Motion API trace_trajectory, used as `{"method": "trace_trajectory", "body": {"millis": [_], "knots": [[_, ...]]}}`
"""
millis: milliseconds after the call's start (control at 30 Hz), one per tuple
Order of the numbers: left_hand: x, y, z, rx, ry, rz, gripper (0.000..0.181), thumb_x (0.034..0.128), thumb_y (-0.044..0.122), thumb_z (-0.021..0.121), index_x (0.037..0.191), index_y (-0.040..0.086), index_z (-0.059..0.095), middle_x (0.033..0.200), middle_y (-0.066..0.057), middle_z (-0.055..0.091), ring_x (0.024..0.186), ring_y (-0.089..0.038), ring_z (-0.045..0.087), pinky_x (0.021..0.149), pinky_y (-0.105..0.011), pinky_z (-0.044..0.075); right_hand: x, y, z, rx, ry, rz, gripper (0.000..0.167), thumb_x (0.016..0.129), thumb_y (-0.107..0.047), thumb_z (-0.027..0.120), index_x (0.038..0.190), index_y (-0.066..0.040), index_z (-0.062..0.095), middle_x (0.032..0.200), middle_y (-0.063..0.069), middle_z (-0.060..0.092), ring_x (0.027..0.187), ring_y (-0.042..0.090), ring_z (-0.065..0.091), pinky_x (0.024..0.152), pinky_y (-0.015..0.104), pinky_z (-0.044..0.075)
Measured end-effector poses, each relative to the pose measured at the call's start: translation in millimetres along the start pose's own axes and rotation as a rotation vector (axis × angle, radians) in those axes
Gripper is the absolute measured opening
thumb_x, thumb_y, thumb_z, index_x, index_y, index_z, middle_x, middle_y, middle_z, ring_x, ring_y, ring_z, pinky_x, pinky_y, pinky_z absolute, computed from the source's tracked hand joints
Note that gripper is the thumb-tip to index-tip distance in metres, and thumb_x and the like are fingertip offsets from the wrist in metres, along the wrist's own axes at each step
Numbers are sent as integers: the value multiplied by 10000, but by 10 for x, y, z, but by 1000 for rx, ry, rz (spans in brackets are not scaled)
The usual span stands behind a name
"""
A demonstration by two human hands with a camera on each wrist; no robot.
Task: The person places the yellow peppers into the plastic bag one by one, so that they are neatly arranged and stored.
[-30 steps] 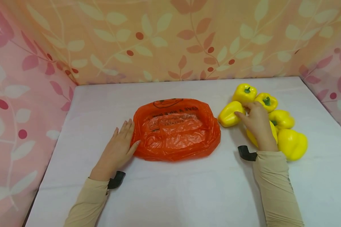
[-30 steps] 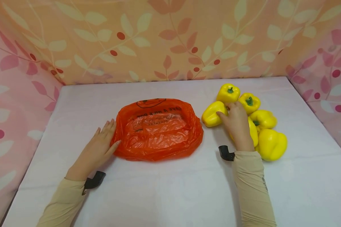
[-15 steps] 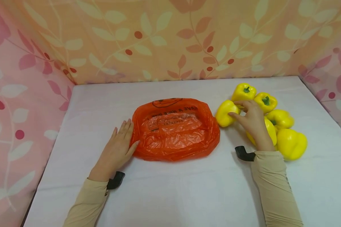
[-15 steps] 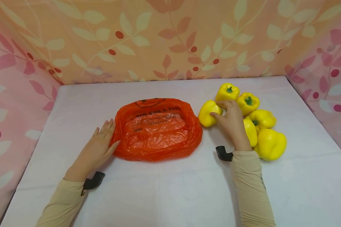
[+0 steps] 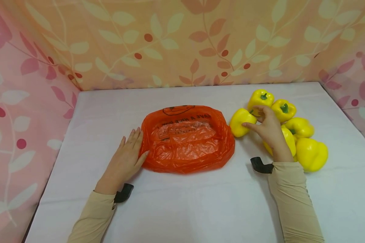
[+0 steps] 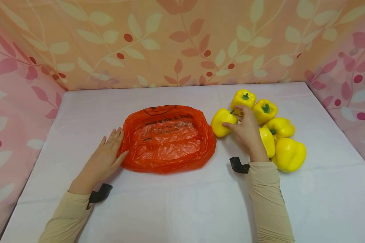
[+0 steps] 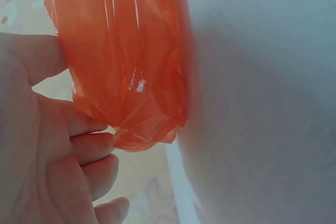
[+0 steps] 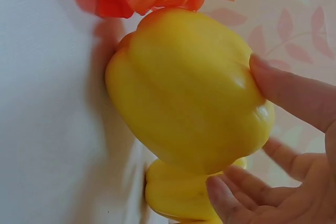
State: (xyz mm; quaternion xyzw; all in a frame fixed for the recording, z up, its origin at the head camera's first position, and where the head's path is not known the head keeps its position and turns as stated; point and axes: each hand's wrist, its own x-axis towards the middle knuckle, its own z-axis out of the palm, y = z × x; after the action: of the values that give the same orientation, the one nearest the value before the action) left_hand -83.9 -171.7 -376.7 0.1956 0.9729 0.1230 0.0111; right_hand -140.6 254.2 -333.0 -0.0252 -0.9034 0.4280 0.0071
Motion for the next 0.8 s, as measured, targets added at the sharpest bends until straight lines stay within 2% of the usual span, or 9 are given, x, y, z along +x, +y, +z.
{"method": "trace_trajectory", "body": {"millis": [200,400,567,800], "knots": [[-9,-10,-5,0,3,-2,696,975,312,478,1464,-85,181,1534,-224,168,1414,-364,132,1118,-549,118,-6,-48,-14,-84,-87,107,942,793,-443,731,1461,15,251,1425,270,355,1267,446,371,1040,554,310],[-4,-17,-6,2,4,1,697,975,314,476,1464,-86,181,1534,-223,170,1414,-363,132,1118,-549,120,-2,-52,-4,-142,-134,103,964,785,-518,706,1445,46,287,1394,261,402,1208,402,400,1021,549,321],[3,-14,-10,5,6,6,696,974,308,478,1461,-91,182,1531,-228,175,1412,-366,138,1115,-553,129,-9,-55,6,-137,-111,89,958,772,-511,723,1440,40,312,1402,243,405,1178,377,409,1007,534,335],[19,5,18,-2,18,12,689,974,310,480,1458,-92,198,1527,-224,191,1408,-362,159,1115,-552,132,-36,-75,-12,-112,-23,31,932,757,-483,749,1448,-13,336,1407,223,416,1217,401,390,1018,567,310]]}}
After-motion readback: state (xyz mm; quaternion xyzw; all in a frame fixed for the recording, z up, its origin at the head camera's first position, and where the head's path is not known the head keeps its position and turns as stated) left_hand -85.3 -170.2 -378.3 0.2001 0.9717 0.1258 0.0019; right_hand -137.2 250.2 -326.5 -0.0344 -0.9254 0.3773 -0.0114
